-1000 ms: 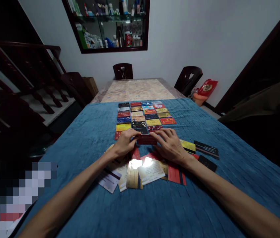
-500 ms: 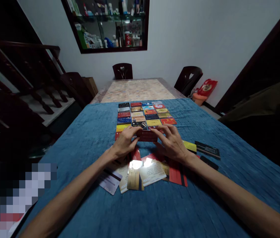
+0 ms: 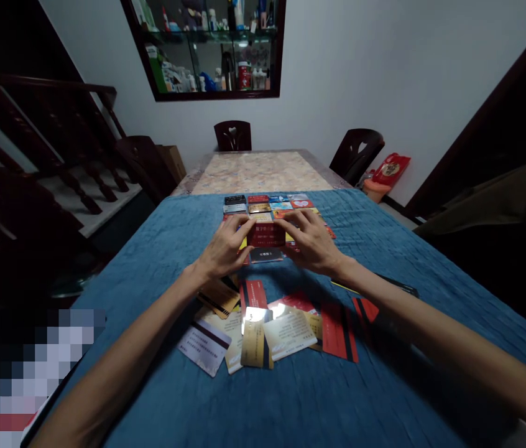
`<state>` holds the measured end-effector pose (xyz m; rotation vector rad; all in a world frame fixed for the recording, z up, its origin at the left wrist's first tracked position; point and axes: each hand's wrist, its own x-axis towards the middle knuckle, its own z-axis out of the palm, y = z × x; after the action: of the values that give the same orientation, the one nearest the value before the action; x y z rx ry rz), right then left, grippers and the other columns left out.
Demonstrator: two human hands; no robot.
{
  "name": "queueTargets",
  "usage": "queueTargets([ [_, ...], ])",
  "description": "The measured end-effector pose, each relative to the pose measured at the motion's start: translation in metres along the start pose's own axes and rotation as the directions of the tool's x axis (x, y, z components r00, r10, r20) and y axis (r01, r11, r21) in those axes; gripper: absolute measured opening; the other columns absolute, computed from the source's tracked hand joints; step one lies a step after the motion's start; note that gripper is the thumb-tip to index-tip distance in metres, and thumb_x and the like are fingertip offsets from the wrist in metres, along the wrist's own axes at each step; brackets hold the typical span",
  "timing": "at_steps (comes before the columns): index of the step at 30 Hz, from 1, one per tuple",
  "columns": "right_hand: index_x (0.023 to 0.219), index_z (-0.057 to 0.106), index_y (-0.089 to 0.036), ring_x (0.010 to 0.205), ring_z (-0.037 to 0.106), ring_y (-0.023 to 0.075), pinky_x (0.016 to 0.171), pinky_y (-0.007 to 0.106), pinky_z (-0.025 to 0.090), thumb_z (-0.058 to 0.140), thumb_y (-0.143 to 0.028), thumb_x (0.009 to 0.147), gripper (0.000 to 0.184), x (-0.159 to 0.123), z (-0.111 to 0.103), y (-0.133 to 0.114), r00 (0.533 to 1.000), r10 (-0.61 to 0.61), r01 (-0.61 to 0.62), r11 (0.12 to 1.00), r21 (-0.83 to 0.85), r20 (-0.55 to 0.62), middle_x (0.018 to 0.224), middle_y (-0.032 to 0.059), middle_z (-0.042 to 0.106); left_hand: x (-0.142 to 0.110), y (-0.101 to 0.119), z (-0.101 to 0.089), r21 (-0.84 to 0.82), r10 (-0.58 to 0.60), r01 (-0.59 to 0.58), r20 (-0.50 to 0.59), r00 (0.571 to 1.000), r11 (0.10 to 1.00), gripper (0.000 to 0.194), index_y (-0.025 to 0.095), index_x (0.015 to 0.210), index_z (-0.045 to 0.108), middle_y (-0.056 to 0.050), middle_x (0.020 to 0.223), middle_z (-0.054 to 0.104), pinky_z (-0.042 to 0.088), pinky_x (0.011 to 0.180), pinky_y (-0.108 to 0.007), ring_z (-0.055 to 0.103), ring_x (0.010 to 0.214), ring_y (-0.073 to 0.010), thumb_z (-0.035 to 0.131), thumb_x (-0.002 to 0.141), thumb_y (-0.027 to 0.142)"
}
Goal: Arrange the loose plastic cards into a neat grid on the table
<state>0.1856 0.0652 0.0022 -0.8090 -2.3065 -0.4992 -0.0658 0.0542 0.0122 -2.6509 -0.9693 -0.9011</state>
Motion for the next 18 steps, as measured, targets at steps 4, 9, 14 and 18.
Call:
queueTargets([
  [4,0.136,0.052,-0.018,0.106,0.045,0.0314,0.092,0.048,0.041,0.058,-0.034,0.088,0.051,0.015,0.005,0.008,1.0,-0.024,0.023,0.999,0.039,0.01,0.119,0.0151,0.056,0.004,-0.012,-0.01,0.069,-0.003,0.001,0.043,0.999,0.998,0.055,0.015,0.141,0.044,-0.017,0.128,0.054,0.049,0.099,-0.049,0.053,0.119,-0.0313,0.056,0.087,0.019],
  [9,0.133,0.054,-0.015,0.102,0.045,0.0304,0.089,0.047,0.042,0.059,-0.036,0.088,0.05,0.035,0.014,0.019,0.998,-0.045,0.04,0.993,0.11,0.042,0.119,0.0161,0.055,0.011,-0.028,-0.021,0.127,-0.013,0.003,0.082,0.997,0.992,0.046,0.013,0.134,0.049,-0.018,0.129,0.056,0.047,0.1,-0.048,0.053,0.12,-0.0312,0.055,0.089,0.021],
  [14,0.13,0.057,-0.018,0.104,0.045,0.0313,0.089,0.048,0.043,0.062,-0.035,0.086,0.047,0.055,0.027,0.03,0.996,-0.052,0.038,0.984,0.176,0.075,0.117,0.0154,0.055,0.015,-0.049,-0.025,0.161,-0.049,0.027,0.135,0.99,0.987,0.046,0.013,0.133,0.051,-0.018,0.13,0.057,0.047,0.101,-0.049,0.053,0.12,-0.0313,0.057,0.089,0.024],
  [18,0.13,0.058,-0.021,0.104,0.045,0.0302,0.091,0.048,0.043,0.065,-0.031,0.085,0.047,0.07,0.039,0.038,0.994,-0.062,0.039,0.968,0.249,0.088,0.116,0.0132,0.056,0.018,-0.067,-0.024,0.175,-0.073,0.043,0.17,0.983,0.984,0.046,0.011,0.132,0.052,-0.018,0.128,0.058,0.047,0.099,-0.049,0.054,0.118,-0.0316,0.057,0.088,0.024],
])
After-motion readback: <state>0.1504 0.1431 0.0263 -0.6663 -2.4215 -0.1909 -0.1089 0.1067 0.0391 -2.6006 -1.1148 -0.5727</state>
